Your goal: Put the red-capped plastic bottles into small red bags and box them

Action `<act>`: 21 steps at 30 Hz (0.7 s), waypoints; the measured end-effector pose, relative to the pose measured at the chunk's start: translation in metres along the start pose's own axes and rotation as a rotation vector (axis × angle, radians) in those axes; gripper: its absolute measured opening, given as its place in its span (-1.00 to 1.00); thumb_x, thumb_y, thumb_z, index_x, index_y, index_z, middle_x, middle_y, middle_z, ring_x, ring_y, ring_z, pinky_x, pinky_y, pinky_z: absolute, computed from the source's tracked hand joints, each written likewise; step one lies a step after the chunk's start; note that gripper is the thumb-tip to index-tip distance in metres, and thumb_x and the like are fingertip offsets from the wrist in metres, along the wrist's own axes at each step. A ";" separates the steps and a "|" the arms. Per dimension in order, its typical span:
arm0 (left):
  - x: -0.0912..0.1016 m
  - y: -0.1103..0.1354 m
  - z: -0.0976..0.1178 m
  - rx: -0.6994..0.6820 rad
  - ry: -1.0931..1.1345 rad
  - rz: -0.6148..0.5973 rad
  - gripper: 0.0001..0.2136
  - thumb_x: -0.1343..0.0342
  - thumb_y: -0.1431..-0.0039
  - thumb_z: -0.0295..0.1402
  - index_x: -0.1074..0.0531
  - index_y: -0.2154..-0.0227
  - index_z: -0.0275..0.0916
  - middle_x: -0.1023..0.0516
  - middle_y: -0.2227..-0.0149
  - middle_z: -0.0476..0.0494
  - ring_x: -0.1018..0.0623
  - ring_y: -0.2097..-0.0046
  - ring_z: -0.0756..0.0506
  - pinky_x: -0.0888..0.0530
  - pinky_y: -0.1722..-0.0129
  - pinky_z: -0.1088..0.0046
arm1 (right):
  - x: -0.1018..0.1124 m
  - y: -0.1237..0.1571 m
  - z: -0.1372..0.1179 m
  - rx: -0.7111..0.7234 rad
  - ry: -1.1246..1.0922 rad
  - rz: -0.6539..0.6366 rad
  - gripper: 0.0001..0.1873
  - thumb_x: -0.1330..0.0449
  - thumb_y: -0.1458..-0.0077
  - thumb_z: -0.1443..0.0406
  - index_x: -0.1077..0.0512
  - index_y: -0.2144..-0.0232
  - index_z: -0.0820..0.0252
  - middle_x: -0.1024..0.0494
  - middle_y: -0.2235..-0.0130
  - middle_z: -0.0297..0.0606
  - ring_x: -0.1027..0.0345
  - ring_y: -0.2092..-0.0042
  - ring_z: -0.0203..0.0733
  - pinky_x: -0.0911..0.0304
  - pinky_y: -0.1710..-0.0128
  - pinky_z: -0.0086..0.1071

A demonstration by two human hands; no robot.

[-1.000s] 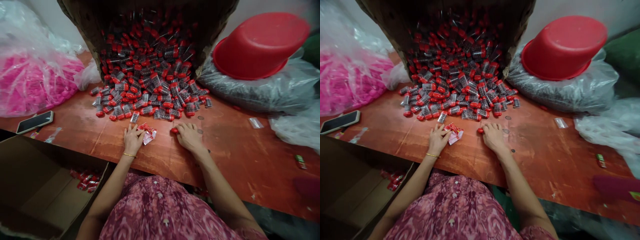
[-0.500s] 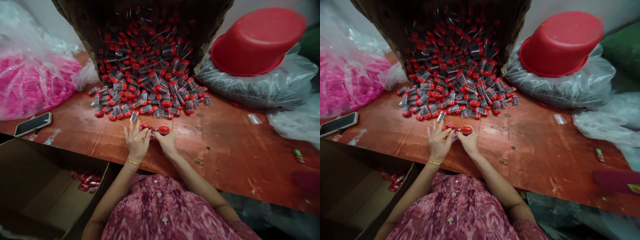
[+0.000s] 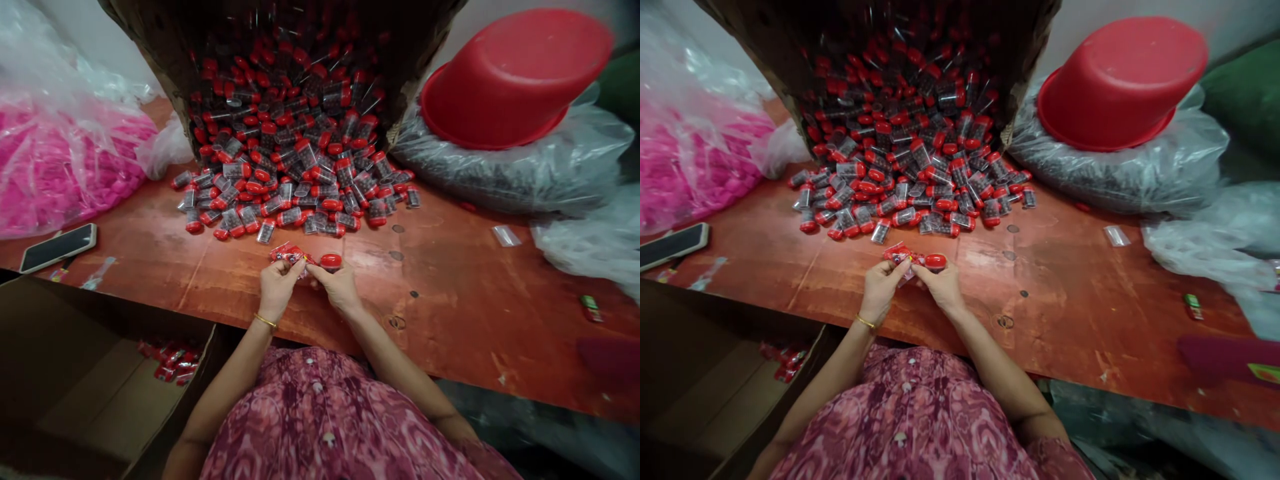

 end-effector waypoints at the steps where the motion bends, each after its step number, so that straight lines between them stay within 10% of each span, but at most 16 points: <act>1: -0.001 0.000 -0.001 0.000 0.010 -0.012 -0.74 -0.28 0.16 -0.18 -0.50 0.59 -0.32 -0.50 0.59 -0.01 -0.40 0.52 0.08 -0.34 0.46 0.56 | 0.001 -0.001 0.000 -0.015 -0.002 0.000 -0.65 -0.37 0.34 0.15 -0.28 0.66 0.19 -0.34 0.73 -0.48 -0.15 0.69 -0.39 -0.08 0.68 -0.50; 13: 0.001 0.001 0.014 0.318 0.295 0.008 -0.61 -0.42 0.49 -0.18 -0.48 0.58 -0.34 -0.53 0.58 -0.03 -0.48 0.52 0.05 -0.42 0.46 0.56 | 0.027 -0.002 0.004 -0.165 0.144 -0.231 -0.52 -0.11 0.11 -0.12 -0.28 0.39 0.17 -0.45 0.56 -0.36 -0.34 0.57 -0.26 -0.20 0.71 -0.47; 21: 0.002 0.002 0.014 0.409 0.270 -0.054 -0.65 -0.38 0.33 -0.18 -0.50 0.50 -0.33 -0.57 0.50 -0.08 -0.51 0.48 0.04 -0.41 0.47 0.57 | 0.047 0.028 -0.022 0.767 0.987 -0.300 -0.55 -0.01 -0.18 0.25 -0.19 -0.11 0.20 -0.46 0.12 -0.07 -0.33 0.14 -0.08 -0.28 0.13 -0.16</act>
Point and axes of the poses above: each hand's wrist, its own y-axis away from the middle knuckle, its own x-axis out of the back of the hand, z = x × y, the point moved 2 cm from there along -y, towards the middle knuckle
